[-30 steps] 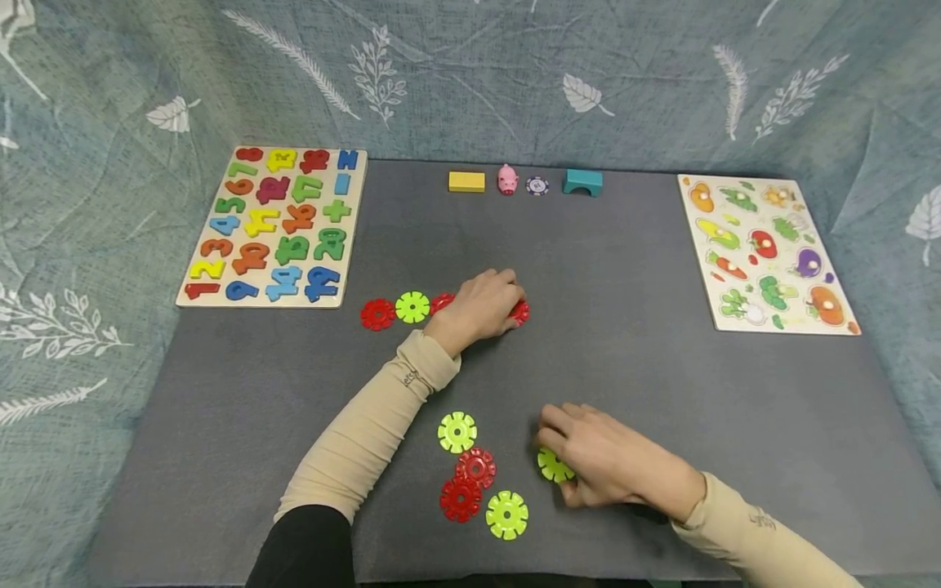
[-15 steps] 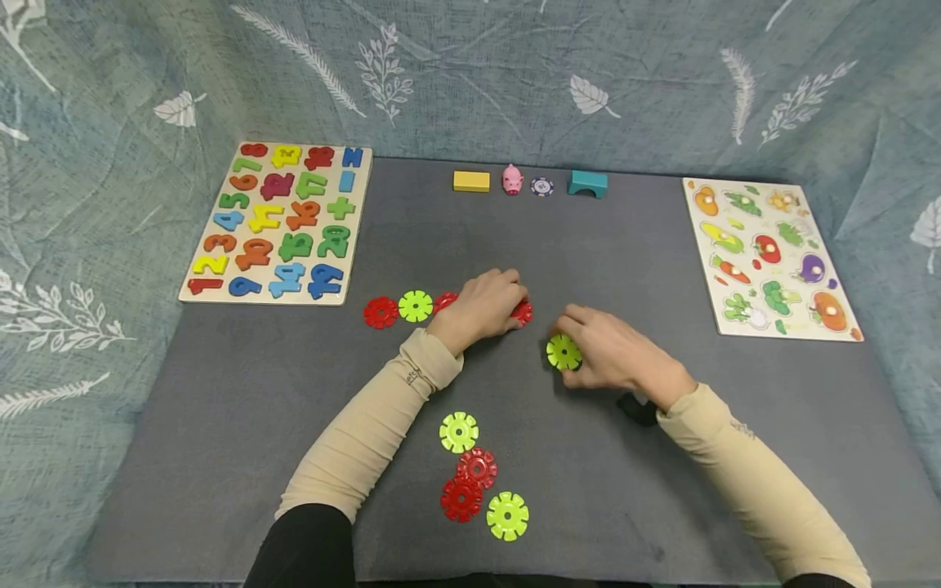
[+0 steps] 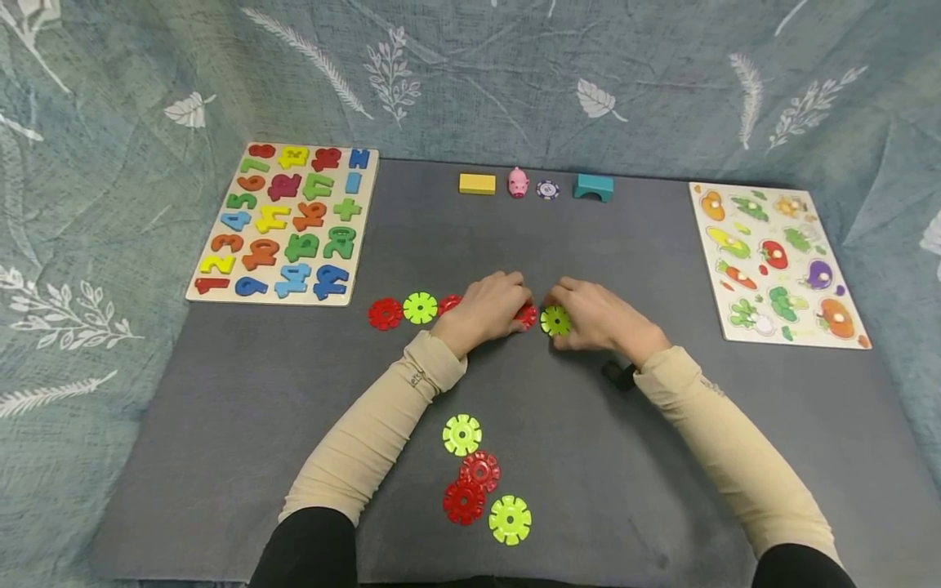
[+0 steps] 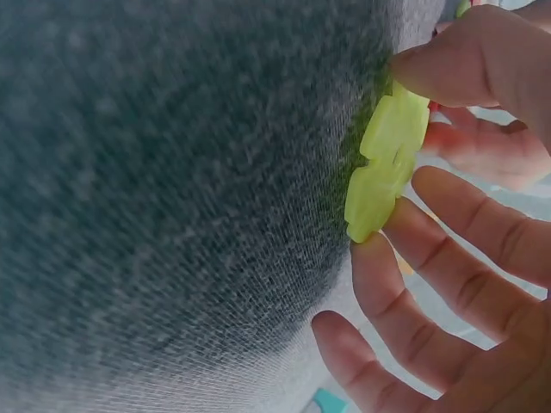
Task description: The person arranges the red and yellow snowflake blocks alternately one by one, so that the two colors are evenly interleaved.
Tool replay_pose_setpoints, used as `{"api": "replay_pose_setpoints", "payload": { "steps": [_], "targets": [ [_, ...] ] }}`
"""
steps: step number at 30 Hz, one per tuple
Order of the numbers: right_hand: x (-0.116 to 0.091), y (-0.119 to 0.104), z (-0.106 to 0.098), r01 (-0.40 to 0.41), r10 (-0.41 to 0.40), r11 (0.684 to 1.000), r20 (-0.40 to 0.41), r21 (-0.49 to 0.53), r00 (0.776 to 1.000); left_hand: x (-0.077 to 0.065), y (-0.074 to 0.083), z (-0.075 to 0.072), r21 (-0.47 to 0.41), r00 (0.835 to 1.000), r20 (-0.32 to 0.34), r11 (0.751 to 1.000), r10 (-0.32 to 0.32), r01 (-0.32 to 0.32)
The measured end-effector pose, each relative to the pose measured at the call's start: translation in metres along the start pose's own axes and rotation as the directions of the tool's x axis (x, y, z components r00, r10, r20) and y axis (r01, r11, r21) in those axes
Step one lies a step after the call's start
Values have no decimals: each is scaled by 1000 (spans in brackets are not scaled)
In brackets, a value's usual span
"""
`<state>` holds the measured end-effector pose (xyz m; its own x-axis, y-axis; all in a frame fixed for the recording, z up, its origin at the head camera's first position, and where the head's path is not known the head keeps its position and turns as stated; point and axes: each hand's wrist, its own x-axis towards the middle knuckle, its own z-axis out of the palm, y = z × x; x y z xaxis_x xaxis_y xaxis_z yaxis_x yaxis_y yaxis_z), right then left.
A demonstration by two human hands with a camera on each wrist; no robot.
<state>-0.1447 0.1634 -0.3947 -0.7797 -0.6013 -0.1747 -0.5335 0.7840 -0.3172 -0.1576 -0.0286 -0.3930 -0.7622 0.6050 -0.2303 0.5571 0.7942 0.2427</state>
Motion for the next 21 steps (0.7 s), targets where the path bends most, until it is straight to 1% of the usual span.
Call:
{"api": "replay_pose_setpoints", "payload": {
  "steps": [7, 16, 21],
  "targets": [
    [5, 1, -3, -14, 14, 1000, 5, 8, 1000, -1, 1, -1, 4, 1000, 0, 1000, 0, 0],
    [7, 6, -1, 25, -25, 999, -6, 30, 1000, -4, 3, -3, 21, 1000, 0, 1000, 2, -3],
    [6, 8, 0, 49, -48, 998, -16, 41, 999, -1, 2, -1, 13, 1000, 13, 1000, -1, 0]
  ]
}}
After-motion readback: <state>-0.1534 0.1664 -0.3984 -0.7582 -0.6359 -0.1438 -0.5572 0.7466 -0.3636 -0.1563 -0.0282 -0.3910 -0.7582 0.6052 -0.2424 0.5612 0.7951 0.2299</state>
